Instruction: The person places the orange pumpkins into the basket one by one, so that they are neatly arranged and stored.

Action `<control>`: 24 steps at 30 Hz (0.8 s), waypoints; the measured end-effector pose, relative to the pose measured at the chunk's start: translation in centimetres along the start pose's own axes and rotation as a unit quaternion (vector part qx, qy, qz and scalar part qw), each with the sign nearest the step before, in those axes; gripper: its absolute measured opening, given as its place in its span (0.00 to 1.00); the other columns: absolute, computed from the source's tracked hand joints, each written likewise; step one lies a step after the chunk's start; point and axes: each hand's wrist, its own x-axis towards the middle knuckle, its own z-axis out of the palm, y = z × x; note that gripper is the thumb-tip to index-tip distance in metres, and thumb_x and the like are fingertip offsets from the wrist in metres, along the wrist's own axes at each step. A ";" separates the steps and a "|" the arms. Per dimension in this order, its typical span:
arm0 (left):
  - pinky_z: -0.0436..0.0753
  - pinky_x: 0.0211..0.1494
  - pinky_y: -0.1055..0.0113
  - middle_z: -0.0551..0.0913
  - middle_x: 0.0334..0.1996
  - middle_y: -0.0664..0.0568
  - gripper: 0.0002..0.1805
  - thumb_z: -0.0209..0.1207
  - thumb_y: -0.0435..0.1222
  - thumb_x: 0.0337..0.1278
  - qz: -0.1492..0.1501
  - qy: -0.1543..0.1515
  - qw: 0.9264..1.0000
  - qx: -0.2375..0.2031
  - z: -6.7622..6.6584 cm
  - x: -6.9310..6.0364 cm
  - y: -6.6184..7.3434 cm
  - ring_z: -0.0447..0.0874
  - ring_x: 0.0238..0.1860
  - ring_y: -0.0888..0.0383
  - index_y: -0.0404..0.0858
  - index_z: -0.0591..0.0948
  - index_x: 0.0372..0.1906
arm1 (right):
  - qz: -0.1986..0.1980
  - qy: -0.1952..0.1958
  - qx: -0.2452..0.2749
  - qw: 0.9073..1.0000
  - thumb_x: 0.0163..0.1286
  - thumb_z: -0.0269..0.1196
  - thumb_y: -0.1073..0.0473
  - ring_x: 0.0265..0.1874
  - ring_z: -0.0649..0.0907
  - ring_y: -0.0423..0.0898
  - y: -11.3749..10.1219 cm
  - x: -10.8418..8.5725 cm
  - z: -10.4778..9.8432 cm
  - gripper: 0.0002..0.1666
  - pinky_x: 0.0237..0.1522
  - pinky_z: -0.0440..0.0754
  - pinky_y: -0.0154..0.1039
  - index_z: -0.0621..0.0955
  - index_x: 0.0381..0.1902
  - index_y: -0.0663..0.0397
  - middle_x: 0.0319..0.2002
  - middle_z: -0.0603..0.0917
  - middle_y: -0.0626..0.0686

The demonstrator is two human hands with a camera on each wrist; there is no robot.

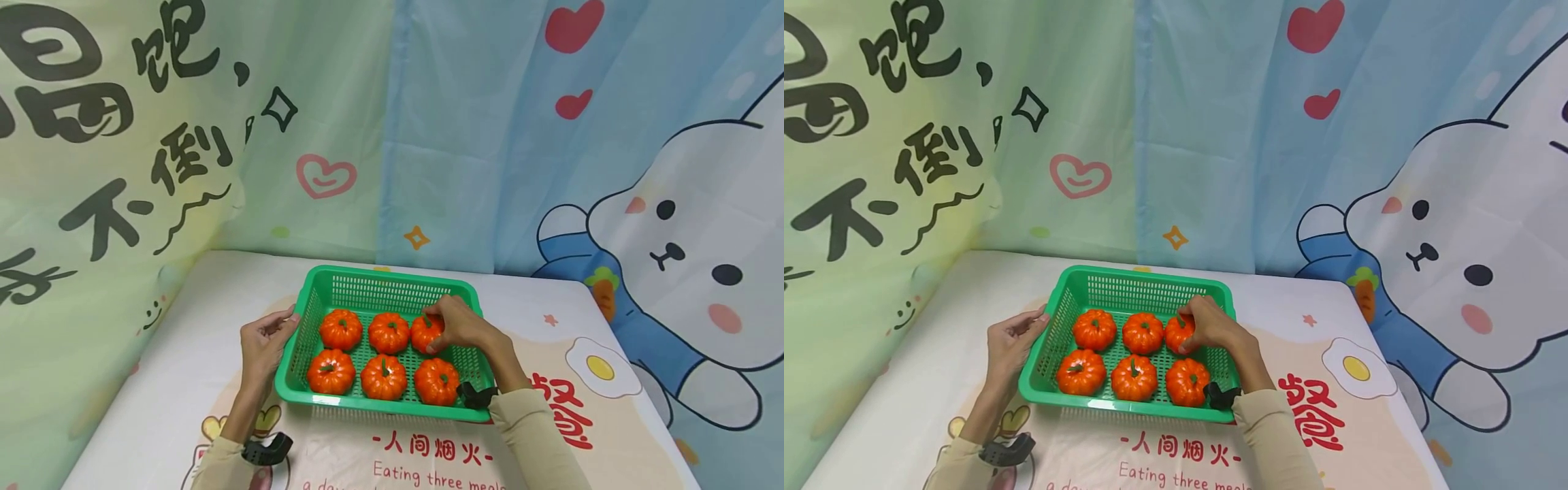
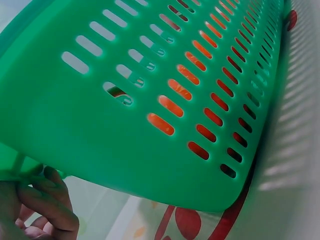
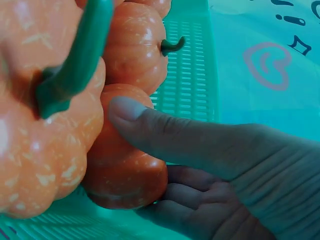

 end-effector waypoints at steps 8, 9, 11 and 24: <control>0.88 0.33 0.77 0.91 0.54 0.32 0.12 0.70 0.29 0.71 0.004 -0.002 1.000 -0.001 0.2 0.0 0.1 0.87 0.29 0.68 0.26 0.90 0.53 | 0.016 -0.021 -0.023 0.999 0.43 0.92 0.57 0.49 0.89 0.55 -0.9 -0.5 -0.6 0.50 0.52 0.92 0.48 0.85 0.64 0.69 0.61 0.90 0.65; 0.88 0.33 0.77 0.91 0.54 0.32 0.12 0.70 0.28 0.71 0.004 -0.002 1.000 -0.001 0.2 0.0 0.1 0.87 0.30 0.68 0.26 0.90 0.53 | 0.017 -0.020 -0.025 0.999 0.43 0.92 0.57 0.52 0.88 0.58 -1.1 -0.7 -0.7 0.50 0.55 0.92 0.51 0.85 0.64 0.70 0.61 0.89 0.66; 0.89 0.34 0.77 0.90 0.55 0.32 0.12 0.69 0.29 0.71 0.004 -0.003 1.000 -0.001 0.2 -0.1 0.1 0.88 0.30 0.69 0.26 0.90 0.54 | 0.030 -0.020 -0.021 0.999 0.45 0.92 0.58 0.59 0.86 0.64 -1.9 -1.1 -1.0 0.51 0.62 0.89 0.57 0.84 0.66 0.71 0.64 0.87 0.67; 0.88 0.33 0.77 0.95 0.45 0.45 0.13 0.70 0.30 0.71 0.004 0.000 1.000 0.022 0.0 0.0 0.2 0.87 0.30 0.68 0.28 0.91 0.54 | 0.058 -0.024 -0.003 0.998 0.58 0.85 0.58 0.55 0.80 0.58 -6.4 -3.5 -4.3 0.49 0.57 0.85 0.51 0.77 0.74 0.69 0.71 0.82 0.67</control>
